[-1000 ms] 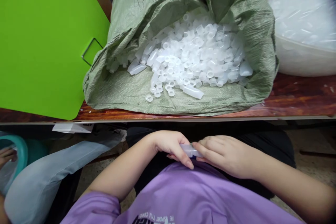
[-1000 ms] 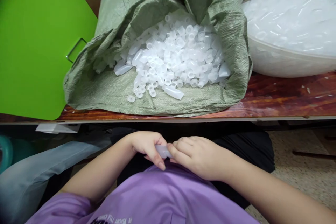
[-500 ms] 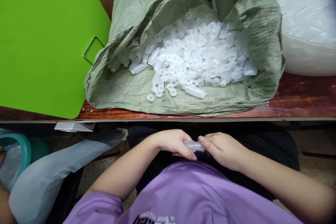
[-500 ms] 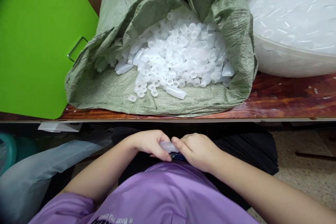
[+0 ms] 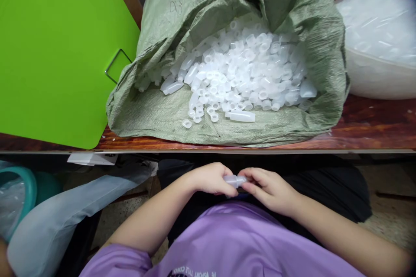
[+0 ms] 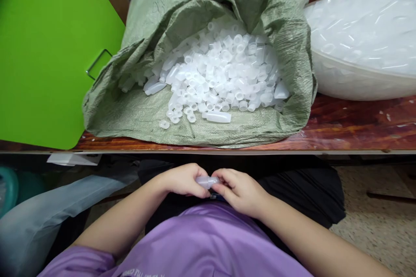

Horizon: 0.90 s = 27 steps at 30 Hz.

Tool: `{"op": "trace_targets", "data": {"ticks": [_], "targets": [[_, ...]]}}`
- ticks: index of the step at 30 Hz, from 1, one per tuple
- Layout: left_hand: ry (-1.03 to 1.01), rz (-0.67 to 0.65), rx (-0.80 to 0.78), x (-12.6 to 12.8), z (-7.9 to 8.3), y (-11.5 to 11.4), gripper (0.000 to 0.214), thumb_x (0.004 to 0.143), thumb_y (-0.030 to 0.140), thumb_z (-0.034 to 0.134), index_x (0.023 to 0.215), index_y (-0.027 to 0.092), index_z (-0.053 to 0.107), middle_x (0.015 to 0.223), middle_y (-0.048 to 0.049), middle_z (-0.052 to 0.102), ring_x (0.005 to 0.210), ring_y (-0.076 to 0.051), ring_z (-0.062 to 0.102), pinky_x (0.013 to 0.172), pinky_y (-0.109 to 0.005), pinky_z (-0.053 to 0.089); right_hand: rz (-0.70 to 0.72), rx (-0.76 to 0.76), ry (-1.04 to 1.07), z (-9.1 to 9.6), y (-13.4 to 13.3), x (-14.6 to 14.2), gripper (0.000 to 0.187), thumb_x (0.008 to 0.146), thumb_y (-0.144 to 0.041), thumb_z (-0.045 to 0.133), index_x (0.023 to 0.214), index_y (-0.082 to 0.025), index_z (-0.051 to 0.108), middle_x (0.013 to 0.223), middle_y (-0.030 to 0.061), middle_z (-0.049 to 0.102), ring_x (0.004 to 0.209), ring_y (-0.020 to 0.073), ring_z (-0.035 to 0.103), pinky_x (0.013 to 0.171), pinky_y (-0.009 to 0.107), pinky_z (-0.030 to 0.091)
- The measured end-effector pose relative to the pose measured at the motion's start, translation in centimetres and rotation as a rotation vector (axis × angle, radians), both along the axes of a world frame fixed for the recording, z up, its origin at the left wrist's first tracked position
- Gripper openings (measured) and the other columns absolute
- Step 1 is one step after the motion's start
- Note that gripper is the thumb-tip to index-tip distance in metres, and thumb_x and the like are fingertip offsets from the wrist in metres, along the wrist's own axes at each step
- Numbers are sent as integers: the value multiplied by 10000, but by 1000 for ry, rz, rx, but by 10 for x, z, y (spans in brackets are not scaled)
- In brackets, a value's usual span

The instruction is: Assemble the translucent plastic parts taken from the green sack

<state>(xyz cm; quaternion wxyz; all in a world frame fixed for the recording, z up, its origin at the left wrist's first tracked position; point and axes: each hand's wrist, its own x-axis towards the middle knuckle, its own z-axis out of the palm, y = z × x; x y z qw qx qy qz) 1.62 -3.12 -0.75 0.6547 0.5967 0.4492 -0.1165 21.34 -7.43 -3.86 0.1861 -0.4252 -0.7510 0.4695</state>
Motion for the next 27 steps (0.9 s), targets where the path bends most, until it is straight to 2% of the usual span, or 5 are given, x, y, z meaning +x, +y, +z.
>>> {"op": "trace_targets", "data": {"ticks": [3, 8, 14, 21, 27], "targets": [[42, 35, 20, 0, -6, -4, 167, 571, 324, 602, 581, 182, 513, 454, 55, 455, 414, -81, 392, 382, -189, 275, -81, -168, 26, -1, 0, -7, 273, 889, -394, 401, 862, -178, 566, 706, 12, 600, 612, 118, 545, 570, 231, 441], [148, 46, 161, 1, -15, -15, 144, 568, 297, 579, 655, 183, 573, 525, 37, 528, 445, -100, 465, 403, -191, 314, -134, -125, 36, -18, -6, -16, 273, 900, -387, 376, 812, -179, 530, 684, -5, 561, 620, 115, 513, 579, 237, 419], [342, -219, 574, 8, -27, -9, 191, 680, 327, 554, 778, 192, 647, 742, -75, 666, 713, -237, 634, 598, -280, 448, -115, 0, -187, -34, -4, -17, 282, 904, -353, 387, 984, -166, 582, 857, 60, 640, 756, 162, 615, 666, 281, 487], [503, -274, 675, 19, -45, 10, 744, 591, 320, 750, 1260, 164, 464, 1237, -169, 540, 1184, -315, 462, 987, -374, 323, -90, 619, -316, 35, 27, 11, 272, 913, -292, 381, 919, -185, 631, 779, 56, 647, 715, 166, 612, 658, 273, 474], [209, -399, 697, 24, 3, 7, 347, 823, 404, 491, 1046, 166, 611, 990, -105, 662, 903, -240, 616, 777, -304, 445, -531, 754, -638, 66, 97, 35, 271, 853, -320, 466, 978, -139, 625, 895, 124, 619, 794, 254, 592, 698, 365, 457]]}}
